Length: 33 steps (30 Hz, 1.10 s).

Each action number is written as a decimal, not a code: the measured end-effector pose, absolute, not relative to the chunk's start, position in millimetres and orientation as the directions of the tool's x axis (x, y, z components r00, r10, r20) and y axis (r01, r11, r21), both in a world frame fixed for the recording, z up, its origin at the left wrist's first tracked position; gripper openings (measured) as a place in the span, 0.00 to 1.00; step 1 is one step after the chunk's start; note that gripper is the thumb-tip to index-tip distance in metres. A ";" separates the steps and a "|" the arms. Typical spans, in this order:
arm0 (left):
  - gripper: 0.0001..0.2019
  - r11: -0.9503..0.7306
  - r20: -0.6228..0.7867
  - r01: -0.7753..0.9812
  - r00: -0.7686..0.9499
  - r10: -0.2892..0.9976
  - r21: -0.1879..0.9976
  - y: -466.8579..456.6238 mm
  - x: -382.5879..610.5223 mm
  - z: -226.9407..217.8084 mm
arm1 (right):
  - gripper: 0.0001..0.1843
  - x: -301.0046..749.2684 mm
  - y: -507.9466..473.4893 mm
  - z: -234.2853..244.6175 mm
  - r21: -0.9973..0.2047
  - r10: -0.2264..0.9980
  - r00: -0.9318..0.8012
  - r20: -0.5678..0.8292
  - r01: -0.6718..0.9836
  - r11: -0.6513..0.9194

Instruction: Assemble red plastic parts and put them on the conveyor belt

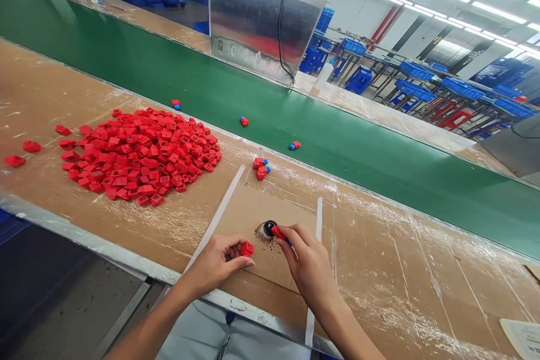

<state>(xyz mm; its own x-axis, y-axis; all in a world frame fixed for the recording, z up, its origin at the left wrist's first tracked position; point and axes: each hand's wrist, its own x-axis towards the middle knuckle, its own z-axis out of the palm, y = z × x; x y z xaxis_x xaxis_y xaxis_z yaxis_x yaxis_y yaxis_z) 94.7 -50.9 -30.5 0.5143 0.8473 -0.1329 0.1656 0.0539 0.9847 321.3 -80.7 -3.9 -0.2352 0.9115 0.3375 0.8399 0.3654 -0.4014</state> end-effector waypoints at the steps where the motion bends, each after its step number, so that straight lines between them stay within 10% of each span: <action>1: 0.07 0.070 -0.140 0.152 0.516 0.845 0.986 -50.6 94.6 -31.2 | 0.10 321.1 -80.5 -2.9 -0.405 0.912 -0.230 0.339 0.839 0.362; 12: 0.12 0.413 -0.240 -0.102 0.679 0.694 0.905 -53.4 94.5 -41.2 | 0.10 294.8 -101.7 15.7 -0.676 0.942 -0.145 0.302 0.665 0.319; 33: 0.10 0.313 -0.254 0.067 0.753 0.607 0.947 -51.8 88.9 -40.6 | 0.12 279.4 -120.2 -7.0 -0.709 0.943 -0.266 0.199 0.625 0.326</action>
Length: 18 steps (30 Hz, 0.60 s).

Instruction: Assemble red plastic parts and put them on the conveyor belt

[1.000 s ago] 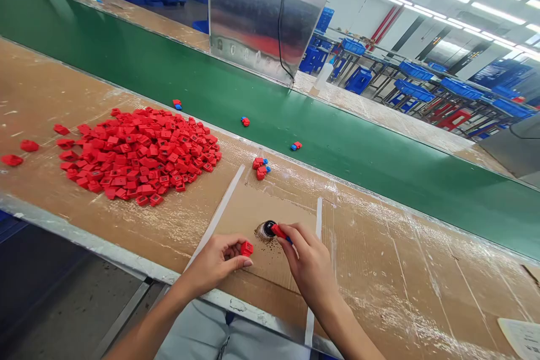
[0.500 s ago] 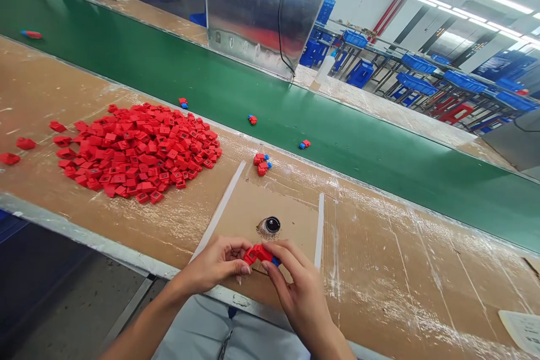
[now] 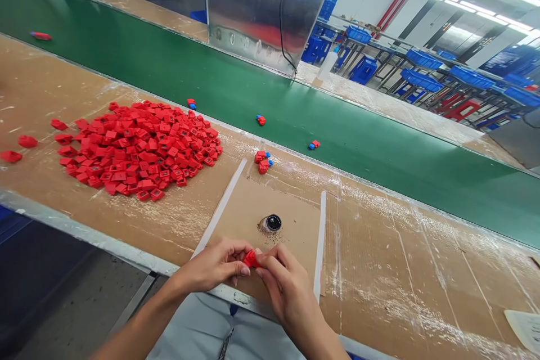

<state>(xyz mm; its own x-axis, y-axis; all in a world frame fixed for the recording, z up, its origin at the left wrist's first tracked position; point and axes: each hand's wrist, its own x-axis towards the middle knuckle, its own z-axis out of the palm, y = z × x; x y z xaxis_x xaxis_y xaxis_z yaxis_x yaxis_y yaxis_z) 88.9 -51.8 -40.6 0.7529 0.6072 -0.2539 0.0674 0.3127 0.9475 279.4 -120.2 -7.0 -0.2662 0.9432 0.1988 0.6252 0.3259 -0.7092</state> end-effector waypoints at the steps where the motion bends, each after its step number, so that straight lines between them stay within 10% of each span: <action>1: 0.10 0.296 -0.251 0.079 0.758 0.603 0.952 -51.8 88.2 -40.2 | 0.12 279.2 -120.2 -7.9 -0.712 0.943 -0.271 0.193 0.623 0.325; 13: 0.11 0.286 -0.280 0.125 0.749 0.601 0.950 -52.1 92.3 -39.9 | 0.10 276.9 -122.3 -19.7 -0.754 0.957 -0.195 0.213 0.590 0.288; 18: 0.44 0.373 -0.323 0.110 0.753 0.574 0.921 -42.6 83.7 -25.8 | 0.12 319.6 -159.5 -23.6 -0.844 0.968 0.130 0.214 0.523 0.116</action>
